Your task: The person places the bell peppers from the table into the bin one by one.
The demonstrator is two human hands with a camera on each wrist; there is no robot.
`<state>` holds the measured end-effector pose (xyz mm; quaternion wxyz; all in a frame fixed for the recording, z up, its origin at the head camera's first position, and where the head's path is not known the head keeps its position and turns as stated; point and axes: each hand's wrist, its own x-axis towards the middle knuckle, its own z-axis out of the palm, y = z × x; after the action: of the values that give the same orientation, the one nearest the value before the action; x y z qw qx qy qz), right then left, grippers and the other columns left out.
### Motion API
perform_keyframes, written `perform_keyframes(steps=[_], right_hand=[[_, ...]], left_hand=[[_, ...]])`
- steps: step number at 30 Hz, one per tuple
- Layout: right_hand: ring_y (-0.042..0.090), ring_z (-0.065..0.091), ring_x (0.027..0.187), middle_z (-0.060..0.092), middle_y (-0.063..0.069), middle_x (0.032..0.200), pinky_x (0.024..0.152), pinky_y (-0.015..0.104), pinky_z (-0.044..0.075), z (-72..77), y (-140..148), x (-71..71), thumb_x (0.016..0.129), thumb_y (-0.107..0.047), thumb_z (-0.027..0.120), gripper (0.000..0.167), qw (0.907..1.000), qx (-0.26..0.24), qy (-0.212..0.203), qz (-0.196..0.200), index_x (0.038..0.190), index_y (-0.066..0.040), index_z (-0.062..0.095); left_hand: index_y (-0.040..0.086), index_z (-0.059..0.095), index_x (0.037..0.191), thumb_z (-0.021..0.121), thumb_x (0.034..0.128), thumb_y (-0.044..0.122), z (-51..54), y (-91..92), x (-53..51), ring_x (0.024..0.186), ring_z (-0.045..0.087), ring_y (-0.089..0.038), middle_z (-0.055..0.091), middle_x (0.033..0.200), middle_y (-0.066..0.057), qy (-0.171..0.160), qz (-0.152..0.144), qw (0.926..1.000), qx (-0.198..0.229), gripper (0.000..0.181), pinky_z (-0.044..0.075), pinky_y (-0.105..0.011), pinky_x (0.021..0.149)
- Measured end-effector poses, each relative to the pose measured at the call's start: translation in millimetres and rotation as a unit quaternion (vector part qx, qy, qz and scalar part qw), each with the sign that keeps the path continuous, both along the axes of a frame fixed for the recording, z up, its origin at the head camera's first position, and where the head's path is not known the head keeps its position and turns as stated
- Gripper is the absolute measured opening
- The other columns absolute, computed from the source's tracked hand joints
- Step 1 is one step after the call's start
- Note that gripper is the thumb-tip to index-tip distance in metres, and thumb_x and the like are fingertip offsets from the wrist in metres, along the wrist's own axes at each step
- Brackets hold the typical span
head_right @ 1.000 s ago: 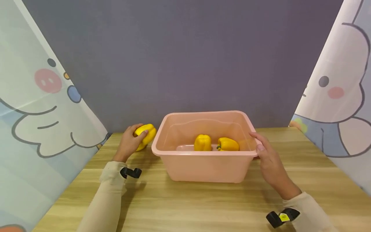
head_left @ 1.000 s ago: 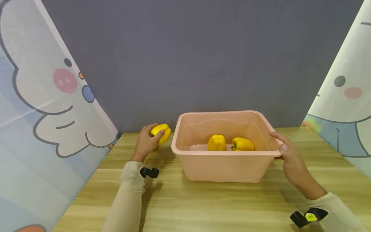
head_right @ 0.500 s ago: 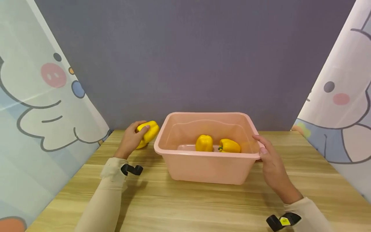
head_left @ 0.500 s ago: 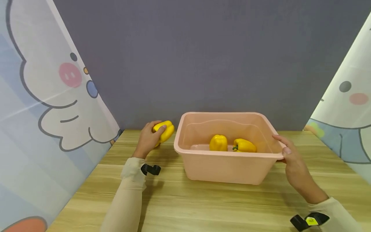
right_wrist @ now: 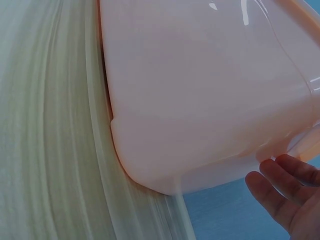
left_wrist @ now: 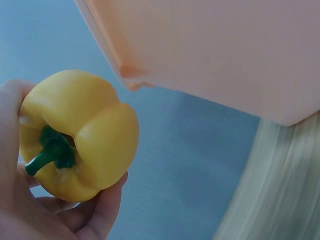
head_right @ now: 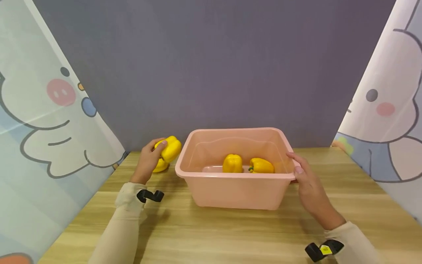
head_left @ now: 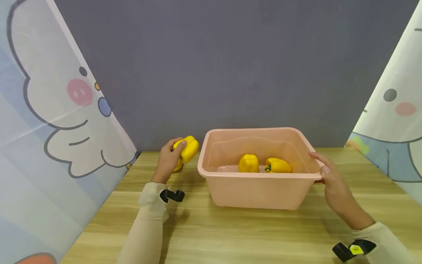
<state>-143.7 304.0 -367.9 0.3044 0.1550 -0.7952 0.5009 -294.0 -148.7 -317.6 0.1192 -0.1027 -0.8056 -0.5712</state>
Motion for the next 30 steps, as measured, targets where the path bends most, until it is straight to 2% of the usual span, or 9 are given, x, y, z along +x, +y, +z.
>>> perform_keyframes(steps=[6,13,18,22,25,30], right_hand=[[0.007,0.057,0.101,0.045,0.002,0.144,0.080,0.013,0.045,4.5,0,-3.1,0.110,-0.013,0.021,0.047,0.9998,0.015,0.011,0.005,0.152,-0.011,0.042],[0.009,0.056,0.101,0.044,-0.005,0.141,0.078,0.015,0.045,2.6,0,-1.4,0.110,-0.014,0.022,0.046,0.9997,-0.011,0.008,0.021,0.150,-0.002,0.041],[0.009,0.055,0.103,0.044,-0.007,0.142,0.078,0.015,0.045,2.1,1,0.0,0.110,-0.016,0.023,0.046,0.9994,-0.021,0.007,0.025,0.149,0.000,0.041],[0.010,0.055,0.103,0.045,-0.004,0.142,0.079,0.015,0.045,1.6,0,-0.6,0.110,-0.015,0.025,0.045,0.9986,-0.036,0.010,0.038,0.149,-0.002,0.042],[0.010,0.056,0.103,0.044,-0.003,0.143,0.079,0.015,0.045,1.3,-1,-1.4,0.110,-0.014,0.025,0.045,0.9982,-0.040,0.011,0.043,0.150,-0.002,0.042],[0.009,0.057,0.101,0.045,-0.007,0.142,0.078,0.014,0.045,0.6,1,-1.3,0.109,-0.013,0.023,0.046,0.9995,-0.017,0.014,0.024,0.150,-0.004,0.042]], left_hand=[[0.018,0.059,0.138,0.061,0.0933,0.060,1.4,0.1,3.3,0.091,0.057,-0.028,0.060,0.122,-0.011,0.000,0.005,1.0000,0.000,0.061,0.053,-0.037,0.068],[0.018,0.058,0.140,0.059,0.0951,0.058,7.0,5.6,3.6,0.093,0.057,-0.027,0.060,0.123,-0.009,0.018,-0.018,0.9997,-0.002,0.061,0.050,-0.034,0.072],[0.017,0.057,0.141,0.059,0.0966,0.055,7.6,8.9,4.7,0.094,0.058,-0.026,0.059,0.125,-0.009,0.009,-0.032,0.9994,0.004,0.059,0.051,-0.033,0.076],[0.012,0.057,0.140,0.057,0.0997,0.050,10.6,9.5,5.9,0.098,0.058,-0.026,0.058,0.126,-0.012,-0.007,-0.040,0.9976,0.056,0.055,0.053,-0.030,0.081],[0.008,0.056,0.139,0.055,0.1020,0.047,15.0,10.4,6.5,0.104,0.057,-0.027,0.054,0.127,-0.014,-0.018,-0.055,0.9924,0.108,0.054,0.052,-0.033,0.089],[0.007,0.054,0.140,0.054,0.1027,0.046,20.0,14.3,8.4,0.108,0.055,-0.027,0.051,0.127,-0.013,-0.035,-0.073,0.9861,0.145,0.054,0.049,-0.040,0.097]])
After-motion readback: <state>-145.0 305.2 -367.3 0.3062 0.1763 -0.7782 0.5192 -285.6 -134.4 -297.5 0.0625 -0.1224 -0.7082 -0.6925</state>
